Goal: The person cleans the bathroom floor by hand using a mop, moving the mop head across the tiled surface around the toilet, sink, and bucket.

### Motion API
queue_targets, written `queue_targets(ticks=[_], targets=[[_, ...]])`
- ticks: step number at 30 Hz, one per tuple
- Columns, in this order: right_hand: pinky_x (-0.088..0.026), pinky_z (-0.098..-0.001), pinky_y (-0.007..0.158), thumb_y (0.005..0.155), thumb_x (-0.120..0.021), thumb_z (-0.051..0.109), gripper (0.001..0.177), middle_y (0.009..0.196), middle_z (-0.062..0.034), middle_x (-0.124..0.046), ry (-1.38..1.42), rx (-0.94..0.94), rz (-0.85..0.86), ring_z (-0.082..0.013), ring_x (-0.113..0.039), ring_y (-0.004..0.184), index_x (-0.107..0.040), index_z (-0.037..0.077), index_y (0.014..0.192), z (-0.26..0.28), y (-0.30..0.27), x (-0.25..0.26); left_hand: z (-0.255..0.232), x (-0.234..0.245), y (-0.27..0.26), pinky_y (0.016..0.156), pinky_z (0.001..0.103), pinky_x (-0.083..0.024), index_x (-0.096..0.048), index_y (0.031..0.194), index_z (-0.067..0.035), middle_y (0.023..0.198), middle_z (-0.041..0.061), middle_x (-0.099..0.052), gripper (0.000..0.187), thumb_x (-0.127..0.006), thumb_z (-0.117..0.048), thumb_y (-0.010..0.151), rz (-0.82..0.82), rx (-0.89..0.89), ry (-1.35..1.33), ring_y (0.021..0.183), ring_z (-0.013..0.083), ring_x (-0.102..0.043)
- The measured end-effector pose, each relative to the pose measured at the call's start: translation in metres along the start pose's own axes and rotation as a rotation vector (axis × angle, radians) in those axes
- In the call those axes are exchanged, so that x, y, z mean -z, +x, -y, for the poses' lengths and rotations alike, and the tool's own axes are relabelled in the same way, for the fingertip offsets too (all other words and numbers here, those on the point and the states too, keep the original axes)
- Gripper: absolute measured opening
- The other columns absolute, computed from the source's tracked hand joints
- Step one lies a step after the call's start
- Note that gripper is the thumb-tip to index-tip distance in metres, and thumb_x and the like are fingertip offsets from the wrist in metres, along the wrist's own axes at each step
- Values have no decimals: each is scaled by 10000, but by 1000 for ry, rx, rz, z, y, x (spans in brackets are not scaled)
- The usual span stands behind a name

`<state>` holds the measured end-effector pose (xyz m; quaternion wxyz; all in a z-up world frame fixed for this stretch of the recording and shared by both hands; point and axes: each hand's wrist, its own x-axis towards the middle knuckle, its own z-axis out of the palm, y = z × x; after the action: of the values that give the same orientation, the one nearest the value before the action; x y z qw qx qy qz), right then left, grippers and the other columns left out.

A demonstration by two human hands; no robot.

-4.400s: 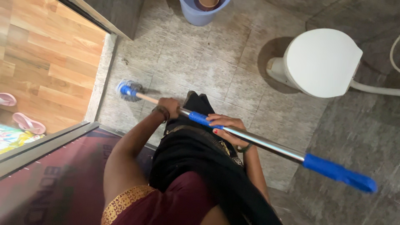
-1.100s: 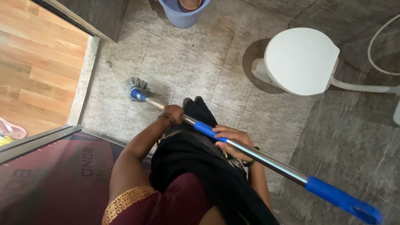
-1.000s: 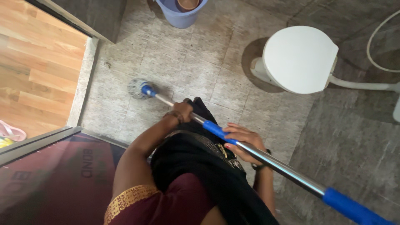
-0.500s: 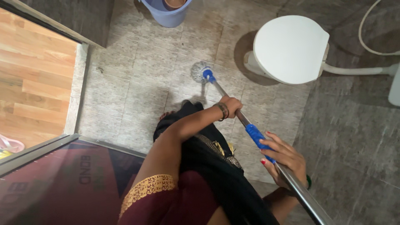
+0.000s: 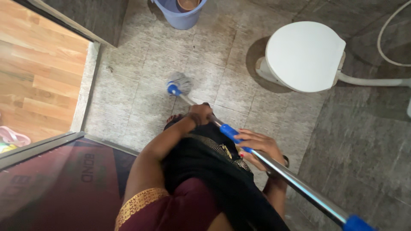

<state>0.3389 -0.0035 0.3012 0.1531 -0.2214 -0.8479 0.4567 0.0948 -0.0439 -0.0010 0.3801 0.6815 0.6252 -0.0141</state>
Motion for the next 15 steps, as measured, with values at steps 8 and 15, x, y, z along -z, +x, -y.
queue_targets(ticks=[8,15], targets=[[-569,-450,1033,825,-806,220,215,1170,-109,-773,128,-67,30,-330,-695,1220,-769,66,969,-14,6,-30,38,4,-40,818,504,-549,-767,900,-203,1063,89,-699,195,-789,-296,730,-66,148,34,1029,310,-688],[-504,-529,1133,804,-823,153,215,1126,-156,-774,-3,-62,-91,-329,-729,1168,-770,24,968,17,-33,17,-33,13,5,835,462,-579,-777,902,-175,987,91,-740,221,-784,-316,732,10,-28,170,1028,293,-695]])
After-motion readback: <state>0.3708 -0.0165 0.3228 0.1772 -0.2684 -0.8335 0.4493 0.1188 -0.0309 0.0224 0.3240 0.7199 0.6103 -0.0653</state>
